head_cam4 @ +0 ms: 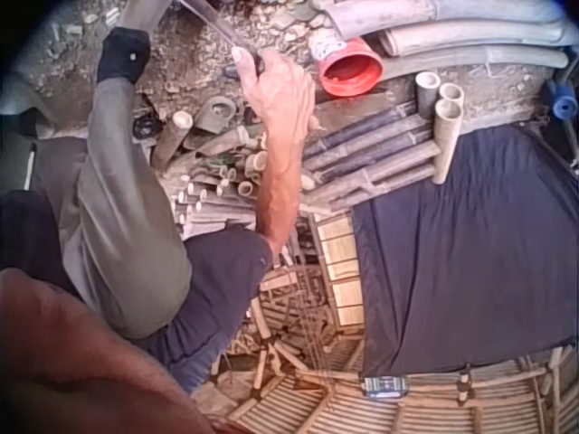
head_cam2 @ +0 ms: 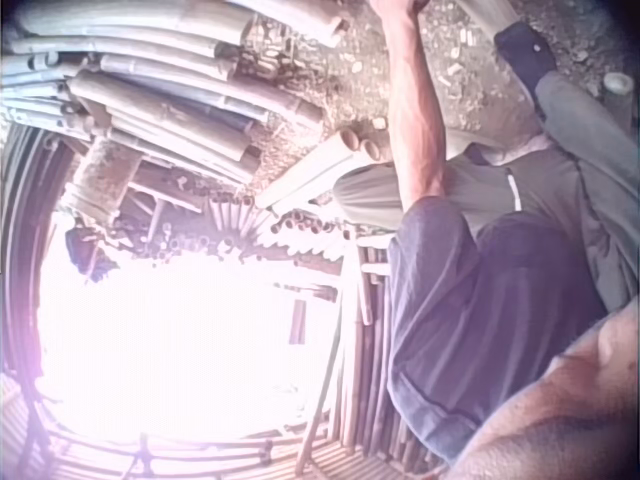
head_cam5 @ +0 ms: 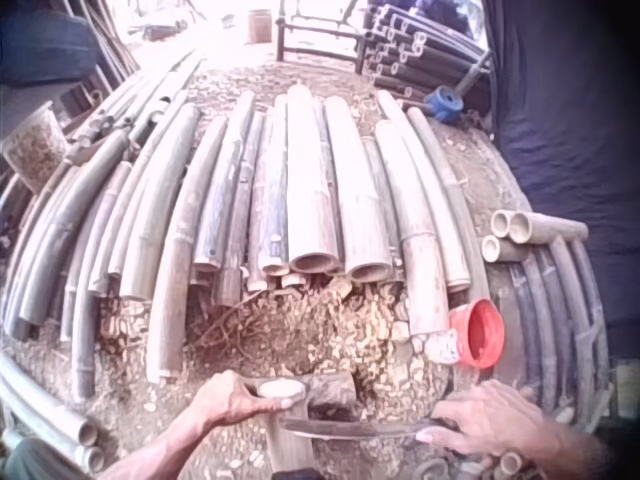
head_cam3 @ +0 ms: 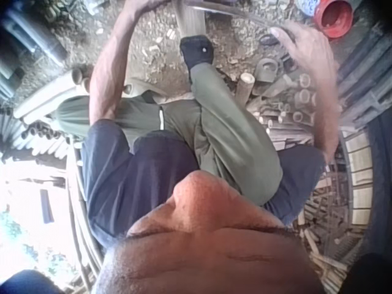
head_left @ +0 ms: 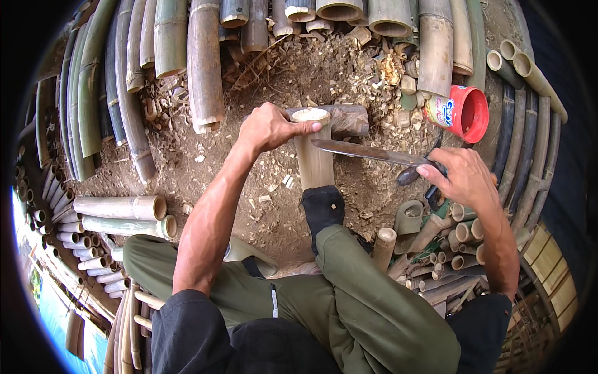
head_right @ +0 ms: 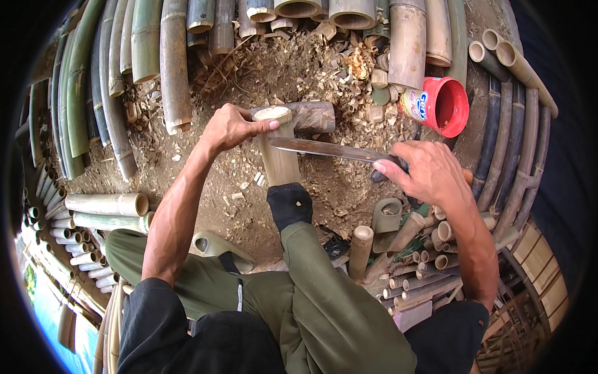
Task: The person holds and scrapes bamboo segments with a small blade, then uses a larger knife to smooth the edges and hollow out the center of a piece.
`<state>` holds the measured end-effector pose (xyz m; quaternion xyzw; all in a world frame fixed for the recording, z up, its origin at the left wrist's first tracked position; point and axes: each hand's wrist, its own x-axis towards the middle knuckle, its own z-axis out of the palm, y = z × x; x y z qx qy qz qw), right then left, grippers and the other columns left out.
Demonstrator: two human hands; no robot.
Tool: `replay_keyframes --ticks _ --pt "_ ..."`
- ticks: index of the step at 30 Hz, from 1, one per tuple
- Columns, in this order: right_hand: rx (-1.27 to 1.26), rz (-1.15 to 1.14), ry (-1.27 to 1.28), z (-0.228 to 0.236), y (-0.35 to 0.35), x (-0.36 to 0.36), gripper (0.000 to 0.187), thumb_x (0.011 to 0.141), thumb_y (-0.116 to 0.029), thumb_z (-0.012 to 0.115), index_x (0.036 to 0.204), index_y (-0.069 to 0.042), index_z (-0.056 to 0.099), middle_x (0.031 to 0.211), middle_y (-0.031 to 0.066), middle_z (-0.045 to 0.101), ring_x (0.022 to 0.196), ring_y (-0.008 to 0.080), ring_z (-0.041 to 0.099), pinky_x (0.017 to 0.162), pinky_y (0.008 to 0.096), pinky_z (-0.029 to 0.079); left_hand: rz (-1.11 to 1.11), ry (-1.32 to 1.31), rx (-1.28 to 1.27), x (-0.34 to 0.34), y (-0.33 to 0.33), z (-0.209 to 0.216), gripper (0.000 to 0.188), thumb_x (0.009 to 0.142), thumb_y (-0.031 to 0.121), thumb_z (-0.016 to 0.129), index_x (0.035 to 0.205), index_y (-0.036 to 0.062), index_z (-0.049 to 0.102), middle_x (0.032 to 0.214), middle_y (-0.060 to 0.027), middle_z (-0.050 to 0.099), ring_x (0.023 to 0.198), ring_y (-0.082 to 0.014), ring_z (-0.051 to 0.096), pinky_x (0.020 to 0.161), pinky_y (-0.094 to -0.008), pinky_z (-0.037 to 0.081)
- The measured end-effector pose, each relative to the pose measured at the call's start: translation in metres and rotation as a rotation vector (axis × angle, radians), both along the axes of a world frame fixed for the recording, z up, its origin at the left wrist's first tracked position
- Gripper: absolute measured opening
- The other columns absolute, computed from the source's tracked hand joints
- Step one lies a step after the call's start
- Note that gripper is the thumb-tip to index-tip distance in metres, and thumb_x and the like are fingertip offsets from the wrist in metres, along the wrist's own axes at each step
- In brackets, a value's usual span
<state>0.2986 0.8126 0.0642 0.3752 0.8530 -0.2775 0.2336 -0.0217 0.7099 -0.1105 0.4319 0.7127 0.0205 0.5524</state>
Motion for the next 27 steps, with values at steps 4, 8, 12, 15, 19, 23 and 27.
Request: replay_keyframes --ticks 4,8,12,15,19,23,27 --pt "0.013 0.075 -0.057 -0.005 0.009 -0.015 0.051 0.092 -0.050 0.059 0.080 0.000 0.064 0.073 0.0200 0.063 0.072 0.0418 0.061 0.066 0.0496 0.048 0.013 -0.005 0.063 0.001 -0.003 -0.003 0.091 0.059 0.081 0.073 0.089 -0.0044 0.076 0.069 -0.0127 0.069 0.066 -0.0224 0.069 0.063 -0.0370 0.055" --pt "0.033 0.105 -0.084 -0.007 0.014 -0.024 0.053 0.092 -0.051 0.058 0.081 0.000 0.065 0.071 0.0207 0.063 0.073 0.0414 0.062 0.067 0.0496 0.049 0.010 0.002 0.071 0.002 -0.002 -0.003 0.089 0.060 0.081 0.073 0.088 -0.0035 0.076 0.068 -0.0122 0.069 0.066 -0.0213 0.069 0.063 -0.0360 0.054" --pt "0.015 0.098 -0.169 -0.005 0.019 -0.031 0.057 0.092 -0.056 0.055 0.084 -0.002 0.068 0.069 0.0210 0.064 0.073 0.0411 0.064 0.069 0.0493 0.051 0.012 -0.010 0.024 0.001 0.000 0.000 0.090 0.057 0.083 0.071 0.090 -0.0004 0.077 0.077 -0.0166 0.072 0.076 -0.0273 0.071 0.072 -0.0392 0.055" --pt "0.029 0.082 -0.184 -0.003 0.019 -0.033 0.058 0.092 -0.057 0.054 0.086 -0.002 0.070 0.066 0.0213 0.063 0.071 0.0415 0.063 0.069 0.0497 0.050 0.019 0.004 0.033 0.002 -0.001 0.004 0.090 0.058 0.083 0.071 0.091 -0.0001 0.077 0.080 -0.0184 0.073 0.082 -0.0295 0.073 0.076 -0.0402 0.056" --pt "0.075 0.061 -0.325 0.019 0.030 -0.016 0.055 0.094 -0.054 0.054 0.088 -0.002 0.070 0.066 0.0217 0.062 0.071 0.0423 0.063 0.069 0.0512 0.048 0.215 -0.135 0.088 -0.003 -0.024 0.009 0.087 0.062 0.078 0.073 0.093 -0.0036 0.076 0.081 -0.0192 0.073 0.083 -0.0277 0.072 0.075 -0.0407 0.055" --pt "0.137 -0.208 -0.372 0.073 0.022 0.043 0.048 0.096 -0.047 0.054 0.095 -0.002 0.069 0.071 0.0234 0.062 0.076 0.0440 0.062 0.072 0.0507 0.046 0.164 -0.248 -0.037 0.033 -0.068 0.011 0.102 0.067 0.064 0.081 0.128 -0.0127 0.051 0.114 -0.0246 0.064 0.108 -0.0309 0.063 0.096 -0.0390 0.051" --pt "0.233 -0.610 -0.242 0.106 -0.002 0.076 0.038 0.098 -0.039 0.053 0.118 -0.007 0.061 0.081 0.0264 0.063 0.084 0.0463 0.062 0.075 0.0484 0.046 0.806 -0.569 0.182 0.094 -0.082 -0.025 0.082 0.066 0.036 0.090 0.124 -0.0065 0.053 0.110 -0.0170 0.066 0.098 -0.0248 0.065 0.087 -0.0352 0.053"
